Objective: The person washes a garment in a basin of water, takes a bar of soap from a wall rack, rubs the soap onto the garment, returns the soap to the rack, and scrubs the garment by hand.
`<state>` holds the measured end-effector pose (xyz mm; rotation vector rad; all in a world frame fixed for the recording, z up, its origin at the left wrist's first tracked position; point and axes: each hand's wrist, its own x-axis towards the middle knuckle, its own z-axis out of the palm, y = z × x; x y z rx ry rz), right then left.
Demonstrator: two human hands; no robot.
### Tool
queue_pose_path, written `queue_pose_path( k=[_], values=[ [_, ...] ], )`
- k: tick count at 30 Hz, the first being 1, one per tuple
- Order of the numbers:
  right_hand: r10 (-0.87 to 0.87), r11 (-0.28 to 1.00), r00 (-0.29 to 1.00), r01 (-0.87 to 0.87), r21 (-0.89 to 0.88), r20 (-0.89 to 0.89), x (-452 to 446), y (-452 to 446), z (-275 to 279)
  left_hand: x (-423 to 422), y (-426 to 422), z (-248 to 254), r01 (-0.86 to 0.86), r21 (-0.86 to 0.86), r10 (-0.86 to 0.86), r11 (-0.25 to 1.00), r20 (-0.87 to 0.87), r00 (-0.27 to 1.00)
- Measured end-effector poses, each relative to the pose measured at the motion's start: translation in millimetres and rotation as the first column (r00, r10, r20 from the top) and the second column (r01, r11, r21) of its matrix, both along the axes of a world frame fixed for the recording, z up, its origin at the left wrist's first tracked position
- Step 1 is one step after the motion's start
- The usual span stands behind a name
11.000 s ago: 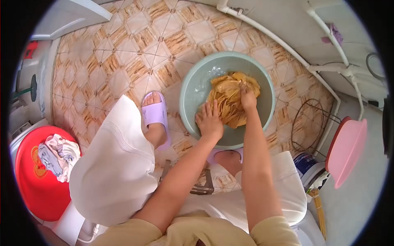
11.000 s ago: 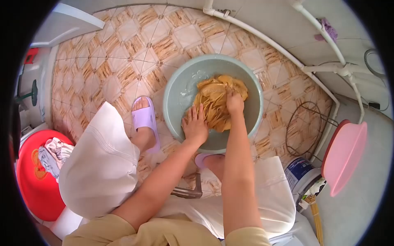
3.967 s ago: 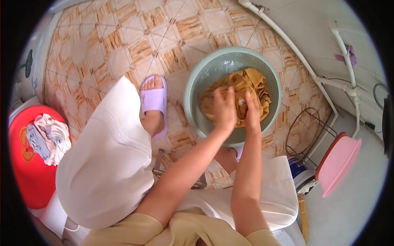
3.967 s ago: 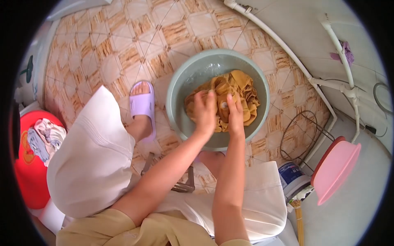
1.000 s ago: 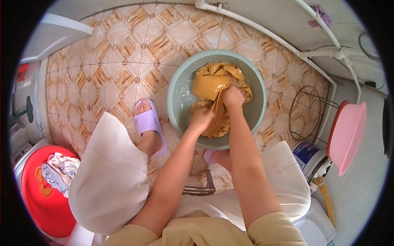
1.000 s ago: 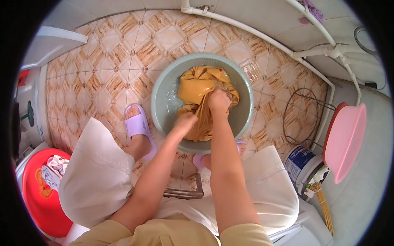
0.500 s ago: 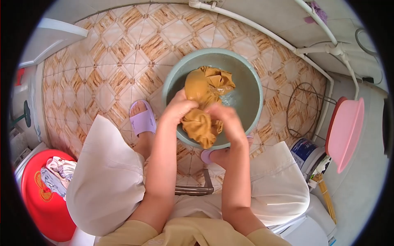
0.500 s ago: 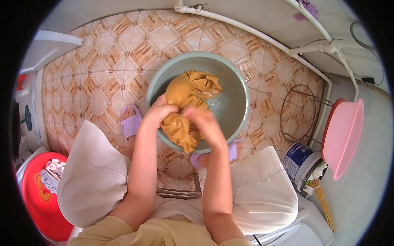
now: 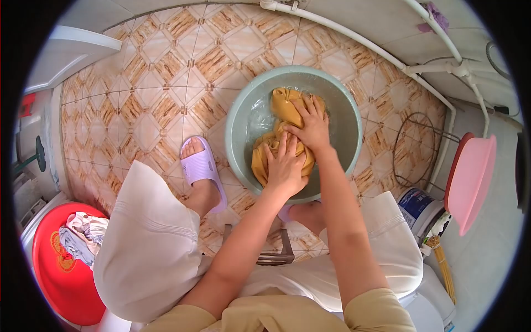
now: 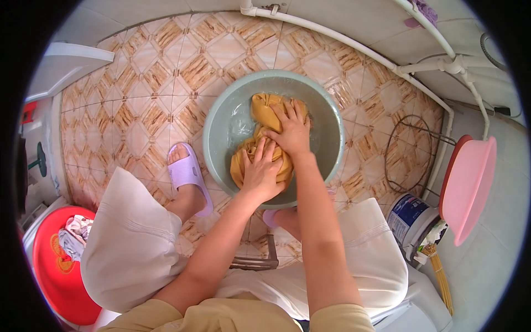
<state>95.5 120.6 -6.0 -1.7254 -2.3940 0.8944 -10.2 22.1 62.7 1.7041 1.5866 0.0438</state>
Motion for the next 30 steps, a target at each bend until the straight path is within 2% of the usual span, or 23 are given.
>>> queue_pose_path(
  k=[1,2,3,5,6,7,8,11,13,14,16,17,19,20,21,22,23,25,26,27,28,29,30],
  values=[
    [-0.046,0.997,0.996,0.041,0.062,0.081,-9,-5,-4,-1,1,-1,0.004,-0.008,-0.004,1.000,-0.004,1.000],
    [-0.099,0.989,0.983,0.079,0.124,0.158,-13,-11,-8,-2,1,-1,-0.067,-0.041,0.067,0.997,0.009,0.998],
    [-0.106,0.989,0.983,0.089,0.115,0.150,-14,-12,-12,-4,2,-2,-0.135,-0.072,0.137,0.988,0.017,0.990],
    [-0.153,0.980,0.960,0.116,0.164,0.235,-18,-5,-22,-13,-3,-18,-0.150,-0.106,0.151,0.983,-0.002,0.989],
    [-0.130,0.963,0.950,0.052,0.265,0.285,-17,-1,-25,-17,-4,-22,-0.339,-0.181,0.368,0.923,0.162,0.916],
    [-0.141,0.960,0.951,0.064,0.272,0.276,-13,5,-36,-21,1,-17,-0.492,-0.282,0.563,0.824,0.304,0.768],
    [-0.166,0.965,0.942,0.095,0.243,0.290,-10,10,-50,-10,0,-5,-0.409,-0.145,0.382,0.901,-0.182,0.906],
    [-0.192,0.964,0.947,0.132,0.232,0.258,-3,19,-48,-3,-21,-30,-0.370,-0.169,0.318,0.913,-0.269,0.909],
    [-0.250,0.960,0.955,0.222,0.172,0.160,4,19,-36,-4,-21,-46,-0.342,-0.204,0.289,0.917,-0.249,0.924],
    [-0.247,0.960,0.953,0.217,0.177,0.172,9,15,-26,-4,-21,-57,-0.349,-0.210,0.302,0.913,-0.227,0.926],
    [-0.456,0.890,0.881,0.454,-0.047,-0.126,1,3,27,1,-21,-69,-0.368,-0.223,0.326,0.903,-0.203,0.923],
    [-0.451,0.893,0.884,0.448,-0.051,-0.122,-2,-11,39,4,-22,-73,-0.369,-0.195,0.332,0.909,-0.197,0.922],
    [-0.362,0.919,0.920,0.380,0.107,-0.151,-10,-42,57,5,-28,-83,-0.363,-0.171,0.329,0.916,-0.198,0.924],
    [-0.367,0.918,0.918,0.384,0.101,-0.149,-19,-59,62,7,-33,-92,-0.320,-0.110,0.285,0.941,-0.253,0.924],
    [-0.394,0.916,0.919,0.395,0.078,-0.022,-30,-75,66,8,-36,-96,-0.272,-0.051,0.243,0.961,-0.309,0.919],
    [-0.408,0.913,0.907,0.404,0.056,0.103,-37,-83,67,4,-29,-84,-0.267,-0.130,0.222,0.955,-0.286,0.932],
    [-0.409,0.913,0.907,0.406,0.047,0.100,-38,-84,62,0,-23,-70,-0.267,-0.135,0.219,0.954,-0.293,0.931],
    [-0.315,0.949,0.931,0.308,0.069,0.182,-41,-79,39,-5,-10,-41,-0.222,-0.306,0.156,0.926,-0.227,0.961],
    [-0.272,0.958,0.935,0.240,0.159,0.227,-39,-72,23,-2,-13,-49,-0.217,-0.313,0.148,0.925,-0.231,0.962],
    [-0.276,0.957,0.934,0.246,0.152,0.227,-40,-65,7,1,-19,-62,-0.265,-0.300,0.177,0.916,-0.292,0.940],
    [-0.203,0.970,0.940,0.155,0.187,0.275,-41,-53,-9,3,-19,-68,-0.313,-0.274,0.209,0.909,-0.350,0.913],
    [-0.132,0.973,0.937,0.059,0.225,0.323,-41,-39,-19,3,-14,-66,-0.312,-0.264,0.211,0.913,-0.348,0.913],
    [-0.130,0.971,0.938,0.054,0.234,0.321,-42,-29,-24,1,-11,-62,-0.319,-0.267,0.224,0.909,-0.330,0.917]
  ],
)
